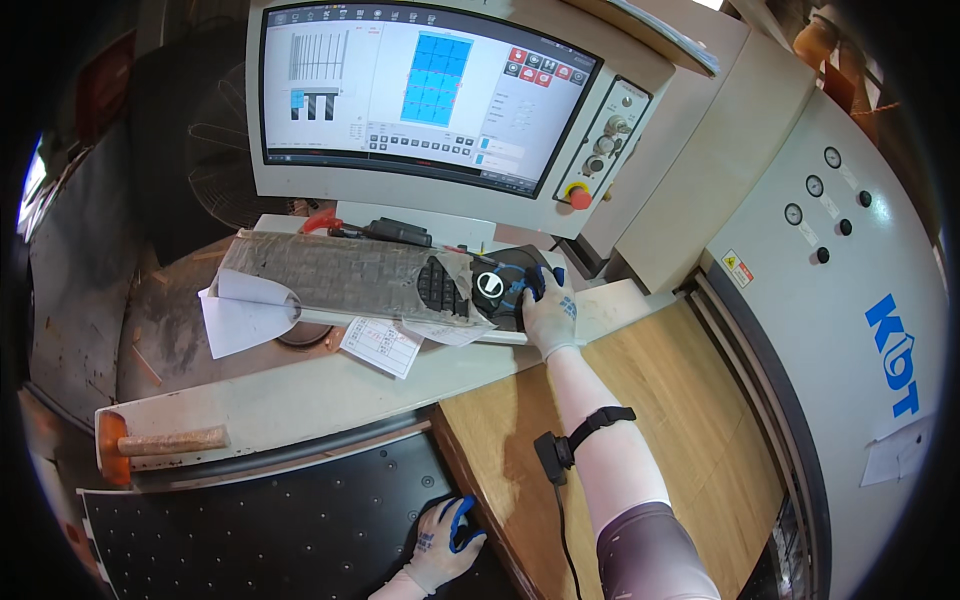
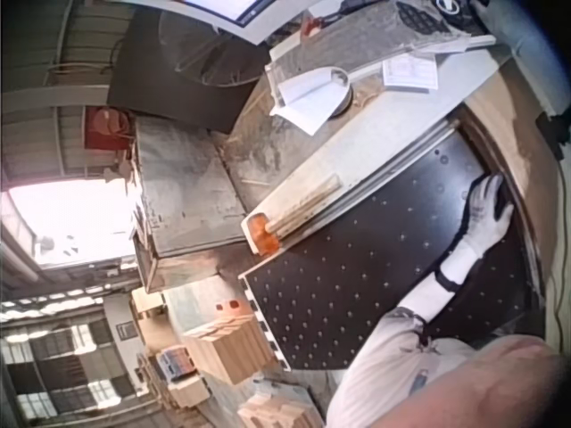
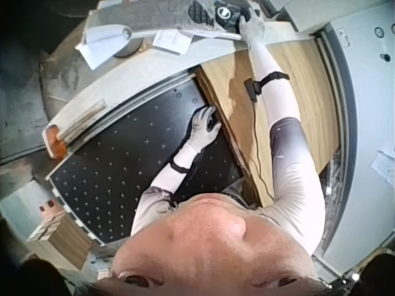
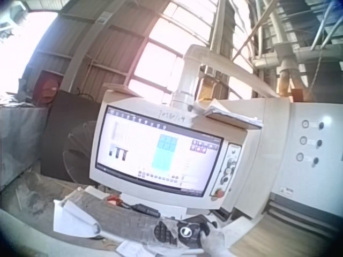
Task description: Hammering and assembling wooden panels at an industrial woodworking machine station.
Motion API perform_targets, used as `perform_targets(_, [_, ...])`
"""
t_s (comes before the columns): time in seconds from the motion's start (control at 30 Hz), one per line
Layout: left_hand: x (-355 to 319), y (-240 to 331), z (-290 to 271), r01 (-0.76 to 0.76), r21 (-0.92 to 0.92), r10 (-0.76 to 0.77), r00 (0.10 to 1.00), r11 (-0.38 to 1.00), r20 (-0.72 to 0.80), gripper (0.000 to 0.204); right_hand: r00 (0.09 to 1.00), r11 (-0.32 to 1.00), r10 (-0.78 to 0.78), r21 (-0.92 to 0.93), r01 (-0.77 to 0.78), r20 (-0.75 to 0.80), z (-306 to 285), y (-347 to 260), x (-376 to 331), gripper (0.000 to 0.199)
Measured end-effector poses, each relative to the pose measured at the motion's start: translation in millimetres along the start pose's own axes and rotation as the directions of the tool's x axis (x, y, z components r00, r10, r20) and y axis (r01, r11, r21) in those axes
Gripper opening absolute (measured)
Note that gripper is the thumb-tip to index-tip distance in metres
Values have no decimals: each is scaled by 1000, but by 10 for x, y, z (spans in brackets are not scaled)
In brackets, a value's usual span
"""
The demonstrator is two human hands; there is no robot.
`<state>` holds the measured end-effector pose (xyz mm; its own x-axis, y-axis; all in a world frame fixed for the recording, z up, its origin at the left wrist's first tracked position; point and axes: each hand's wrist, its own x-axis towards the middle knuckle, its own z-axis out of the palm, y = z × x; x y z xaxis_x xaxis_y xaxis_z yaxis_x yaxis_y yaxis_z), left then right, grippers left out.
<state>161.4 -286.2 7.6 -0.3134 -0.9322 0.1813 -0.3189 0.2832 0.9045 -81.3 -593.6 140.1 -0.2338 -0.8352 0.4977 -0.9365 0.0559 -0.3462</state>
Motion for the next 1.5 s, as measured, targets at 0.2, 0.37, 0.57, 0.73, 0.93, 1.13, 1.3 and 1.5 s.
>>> perform_targets(0.2, [-15, -26, 9, 22, 0, -22, 1000, 1000, -13, 66, 999, 998, 41, -49, -42, -36, 56, -72, -35, 64])
perform_targets(0.37, [-12, -47, 34, 16, -21, -16, 1000, 1000, -11, 67, 959, 995, -84, 25, 94, -272, -71, -72, -73, 67])
perform_targets(0.57, [-20, -41, 44, 19, -40, -20, 999, 999, -33, 66, 881, 901, -434, -77, 427, -189, -148, -863, -595, 65])
perform_targets(0.73, [-11, -40, 71, 26, -36, -27, 999, 999, -30, 66, 905, 903, -424, -50, 426, 45, -167, -1349, -661, 67])
perform_targets(0.93, [-5, -48, 54, 5, -3, -5, 999, 1000, -37, 67, 913, 917, -340, -134, 375, 225, -74, -1436, -688, 67])
perform_targets(1.13, [-8, -16, 9, 19, 12, -19, 999, 1000, -38, 66, 927, 920, -341, -148, 363, 155, -168, -1538, -754, 65])
perform_targets(1.3, [-38, -78, 71, 30, -4, -30, 1000, 1000, -5, 68, 945, 940, -320, -105, 325, 63, -111, -1455, -792, 63])
perform_targets(1.5, [0, -30, 75, -9, -8, 8, 997, 1000, -78, 64, 945, 950, -310, 8, 313, -106, -134, -1108, -815, 81])
